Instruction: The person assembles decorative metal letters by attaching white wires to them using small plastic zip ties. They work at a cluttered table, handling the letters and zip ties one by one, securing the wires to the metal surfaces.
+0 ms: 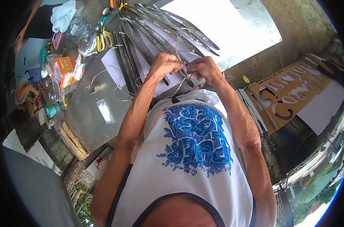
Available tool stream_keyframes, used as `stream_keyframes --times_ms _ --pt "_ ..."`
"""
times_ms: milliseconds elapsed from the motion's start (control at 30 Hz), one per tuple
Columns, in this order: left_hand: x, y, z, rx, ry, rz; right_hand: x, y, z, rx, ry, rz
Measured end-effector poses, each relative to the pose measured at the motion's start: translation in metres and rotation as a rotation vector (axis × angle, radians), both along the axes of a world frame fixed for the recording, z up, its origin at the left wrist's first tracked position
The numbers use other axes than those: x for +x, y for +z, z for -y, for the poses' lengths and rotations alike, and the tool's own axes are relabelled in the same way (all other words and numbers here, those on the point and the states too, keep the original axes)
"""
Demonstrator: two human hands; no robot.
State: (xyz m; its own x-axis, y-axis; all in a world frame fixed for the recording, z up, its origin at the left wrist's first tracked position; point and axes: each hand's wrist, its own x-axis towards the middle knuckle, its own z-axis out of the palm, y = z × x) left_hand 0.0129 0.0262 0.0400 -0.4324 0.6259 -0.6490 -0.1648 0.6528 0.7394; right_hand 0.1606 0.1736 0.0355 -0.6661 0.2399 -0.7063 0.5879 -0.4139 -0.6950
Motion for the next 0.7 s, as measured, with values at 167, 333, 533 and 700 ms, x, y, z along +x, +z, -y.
stream_keyframes --times_ms 167,333,533,700 --pt "0.002 0.000 0.001 0.014 0.055 0.053 0.000 0.004 0.001 0.001 -0.007 0.009" --pt "0.008 -0.008 0.005 0.049 0.148 0.116 0.000 0.002 0.002 0.005 -0.003 -0.007" --pt "0.011 -0.010 0.005 0.072 0.165 0.107 0.000 0.001 0.003 0.022 -0.010 -0.003" --pt "0.012 -0.011 0.004 0.077 0.175 0.097 0.001 0.000 0.003 0.007 -0.031 -0.017"
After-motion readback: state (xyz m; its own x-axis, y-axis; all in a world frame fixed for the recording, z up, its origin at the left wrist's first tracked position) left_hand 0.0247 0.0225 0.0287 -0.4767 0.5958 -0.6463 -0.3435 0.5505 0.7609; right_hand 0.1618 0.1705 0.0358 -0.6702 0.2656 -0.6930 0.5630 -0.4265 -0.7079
